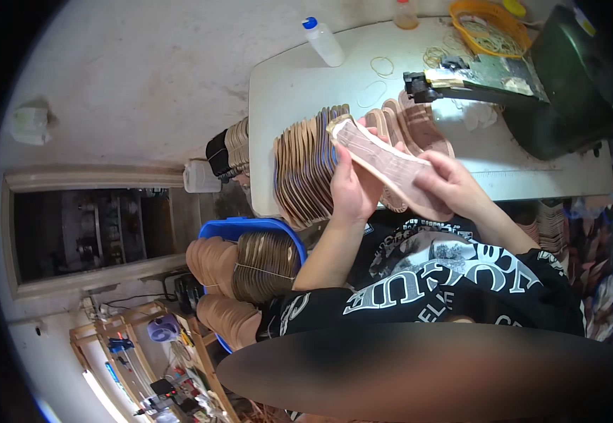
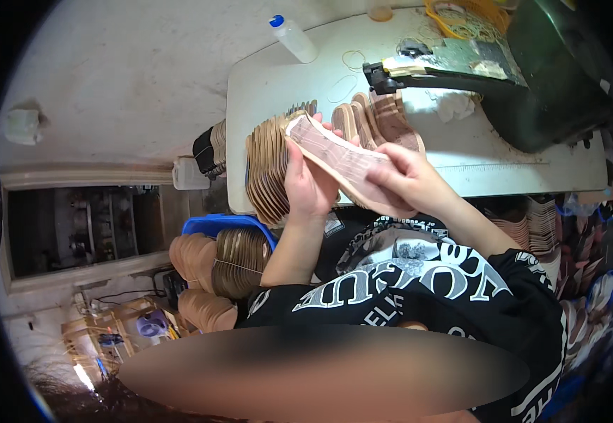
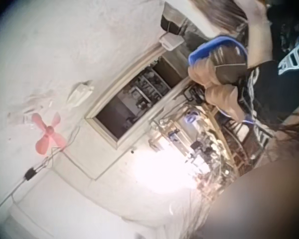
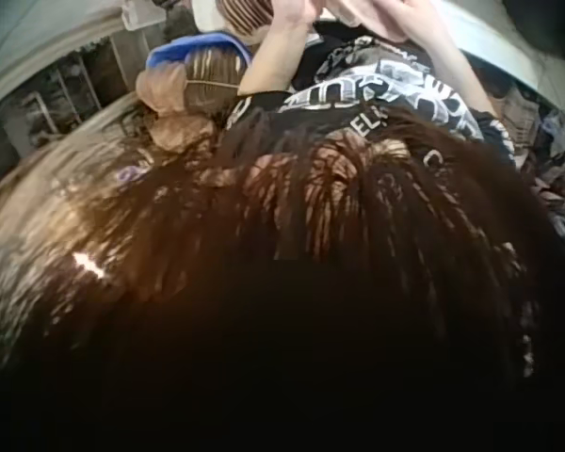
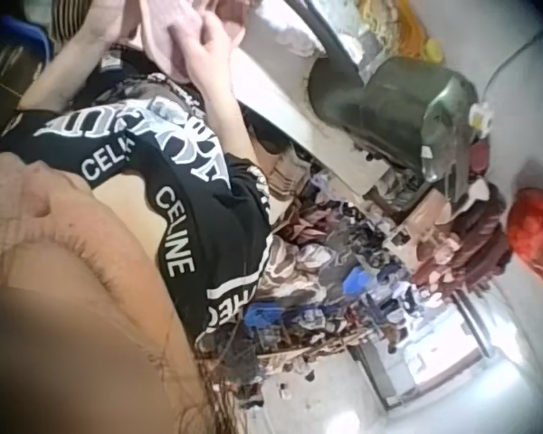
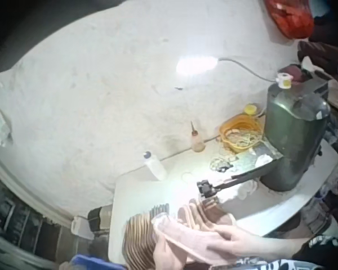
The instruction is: Applying glue to shoe soles and attaching manufacturing components at a workstation.
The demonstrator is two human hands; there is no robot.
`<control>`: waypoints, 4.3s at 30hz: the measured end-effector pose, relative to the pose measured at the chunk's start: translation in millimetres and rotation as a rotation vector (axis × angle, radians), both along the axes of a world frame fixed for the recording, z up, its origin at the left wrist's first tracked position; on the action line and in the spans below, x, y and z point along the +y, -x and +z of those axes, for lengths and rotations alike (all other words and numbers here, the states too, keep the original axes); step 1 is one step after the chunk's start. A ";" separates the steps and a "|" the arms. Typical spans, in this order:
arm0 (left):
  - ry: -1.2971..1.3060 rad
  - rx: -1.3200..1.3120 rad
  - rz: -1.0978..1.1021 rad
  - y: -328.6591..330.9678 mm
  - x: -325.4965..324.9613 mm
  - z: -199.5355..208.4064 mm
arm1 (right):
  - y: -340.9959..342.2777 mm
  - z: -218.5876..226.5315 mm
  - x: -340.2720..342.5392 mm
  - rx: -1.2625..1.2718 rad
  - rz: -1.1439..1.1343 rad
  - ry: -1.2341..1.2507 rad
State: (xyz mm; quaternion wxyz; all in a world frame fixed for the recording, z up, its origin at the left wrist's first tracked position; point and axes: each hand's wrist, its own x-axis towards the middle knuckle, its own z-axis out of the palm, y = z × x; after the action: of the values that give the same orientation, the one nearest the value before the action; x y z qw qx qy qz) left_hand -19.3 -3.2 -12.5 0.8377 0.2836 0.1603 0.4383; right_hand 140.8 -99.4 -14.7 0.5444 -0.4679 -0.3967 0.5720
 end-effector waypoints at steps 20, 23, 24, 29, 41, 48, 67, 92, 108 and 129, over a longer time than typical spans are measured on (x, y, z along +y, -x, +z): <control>-0.868 0.101 0.644 32.9 7.7 69.9 | 15.0 148.0 30.4 -0.825 0.055 -0.647; -0.926 0.404 0.750 28.4 6.4 69.2 | 45.1 150.0 37.7 -0.801 0.035 -0.734; -0.898 0.403 0.796 27.7 6.0 68.5 | 53.2 150.0 39.9 -0.878 0.010 -0.827; -0.960 0.452 1.010 30.6 7.1 63.1 | 72.5 146.7 48.8 -0.906 -0.149 -0.839; -0.967 0.270 1.062 19.5 2.2 58.6 | 48.4 120.9 61.2 -1.273 -0.193 -1.056; 0.071 -0.380 0.217 18.3 -8.3 69.8 | 41.2 102.6 60.5 -1.321 -0.234 -1.184; -0.016 -0.191 0.528 -6.6 -2.5 52.8 | 55.9 65.4 26.0 -0.106 0.005 -0.324; 0.065 0.547 -0.655 50.1 15.3 27.7 | 40.0 23.2 10.6 0.170 0.165 0.278; 0.068 0.551 -0.864 25.0 24.6 4.9 | -43.6 31.1 64.9 -0.638 0.368 -0.228; 0.305 0.533 -1.057 8.0 22.3 -9.4 | -52.8 28.4 87.1 -0.813 0.893 -0.307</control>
State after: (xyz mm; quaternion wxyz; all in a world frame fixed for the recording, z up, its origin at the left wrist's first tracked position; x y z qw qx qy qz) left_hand -27.3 19.2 -21.9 0.9040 0.3015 0.2628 -0.1508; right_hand 193.5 -12.3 13.7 0.1189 -0.3537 -0.8074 0.4570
